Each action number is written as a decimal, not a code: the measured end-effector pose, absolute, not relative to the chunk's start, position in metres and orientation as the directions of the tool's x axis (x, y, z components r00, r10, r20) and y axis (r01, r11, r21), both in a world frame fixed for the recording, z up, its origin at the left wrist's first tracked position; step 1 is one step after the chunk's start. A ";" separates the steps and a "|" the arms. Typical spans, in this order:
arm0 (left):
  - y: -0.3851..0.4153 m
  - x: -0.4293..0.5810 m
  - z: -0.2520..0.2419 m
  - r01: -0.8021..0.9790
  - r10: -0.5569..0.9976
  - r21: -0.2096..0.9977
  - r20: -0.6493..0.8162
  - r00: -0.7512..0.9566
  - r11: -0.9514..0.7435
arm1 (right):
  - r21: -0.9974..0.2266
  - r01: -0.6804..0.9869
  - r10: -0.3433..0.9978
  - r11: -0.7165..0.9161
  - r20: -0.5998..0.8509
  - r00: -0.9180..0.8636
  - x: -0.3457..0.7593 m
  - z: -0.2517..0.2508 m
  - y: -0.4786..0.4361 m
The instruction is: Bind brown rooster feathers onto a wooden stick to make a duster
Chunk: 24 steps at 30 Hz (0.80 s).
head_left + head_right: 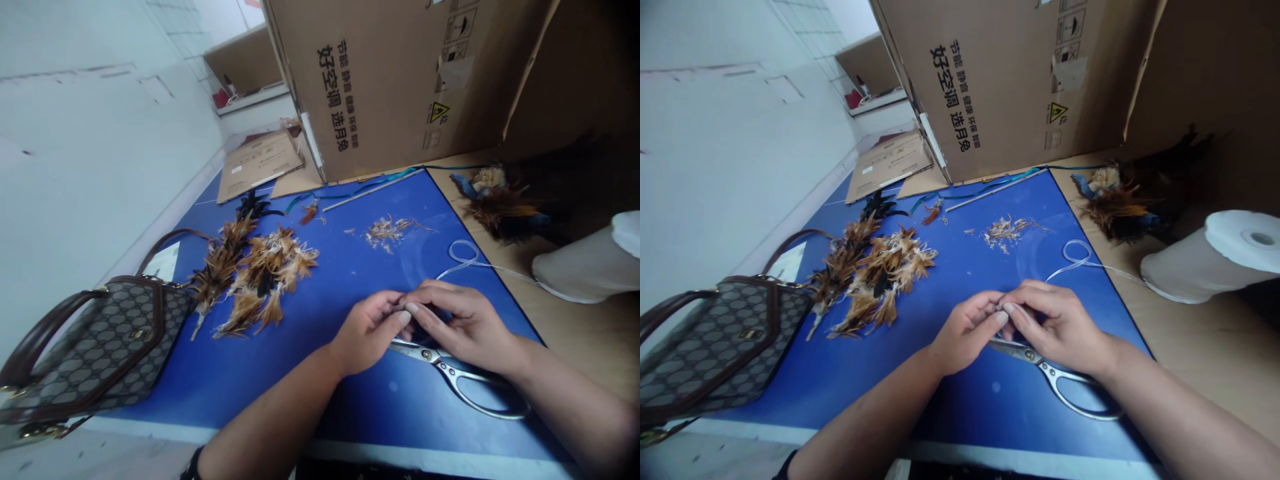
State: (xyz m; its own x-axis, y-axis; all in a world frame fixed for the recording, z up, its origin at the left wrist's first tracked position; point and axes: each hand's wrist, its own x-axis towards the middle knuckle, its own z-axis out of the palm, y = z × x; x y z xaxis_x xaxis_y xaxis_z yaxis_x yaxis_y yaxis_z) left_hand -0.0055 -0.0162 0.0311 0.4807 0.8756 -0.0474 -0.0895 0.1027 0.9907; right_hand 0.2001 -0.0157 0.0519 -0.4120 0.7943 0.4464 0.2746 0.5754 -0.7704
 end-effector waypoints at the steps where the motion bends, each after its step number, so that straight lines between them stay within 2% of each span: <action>1: -0.016 -0.005 0.029 -0.080 0.865 0.986 -0.087 0.494 0.146 | -0.765 0.289 0.803 0.575 0.460 -0.380 0.201 0.051 -0.015; 3: -0.015 -0.005 0.026 -0.121 0.882 0.974 -0.115 0.458 0.190 | -0.752 0.354 0.831 0.556 0.490 -0.265 0.205 0.047 -0.012; 7: -0.006 -0.012 0.029 -0.328 0.922 0.908 -0.134 0.363 0.260 | -0.750 0.519 0.869 0.410 0.495 0.028 0.219 0.041 -0.003; 10: -0.001 -0.018 0.037 -0.437 0.924 0.842 -0.170 0.342 0.317 | -0.742 0.558 0.869 0.371 0.490 0.074 0.224 0.037 0.003; 14: 0.001 -0.022 0.043 -0.524 0.935 0.793 -0.158 0.318 0.312 | -0.669 0.534 0.828 0.518 0.548 -0.117 0.218 0.033 0.003; 18: 0.002 -0.018 0.040 -0.520 0.966 0.830 -0.080 0.247 0.202 | -0.557 0.519 0.761 0.648 0.505 -0.409 0.208 0.029 -0.004; 21: 0.000 -0.011 0.033 -0.364 0.986 0.926 -0.045 0.159 0.101 | -0.366 0.557 0.665 0.746 0.453 -0.593 0.204 0.030 -0.009; 24: -0.006 -0.007 0.026 -0.058 0.987 0.996 0.069 0.148 -0.061 | -0.247 0.510 0.565 0.824 0.423 -0.708 0.203 0.034 -0.010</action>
State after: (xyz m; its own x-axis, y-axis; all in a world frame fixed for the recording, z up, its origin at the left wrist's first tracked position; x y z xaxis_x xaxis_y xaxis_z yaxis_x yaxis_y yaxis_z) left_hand -0.0072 -0.0058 0.0264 0.1482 0.9865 0.0690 -0.0576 -0.0610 0.9965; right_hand 0.2031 -0.0103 0.0344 -0.7081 0.5651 0.4232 0.5097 0.8240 -0.2475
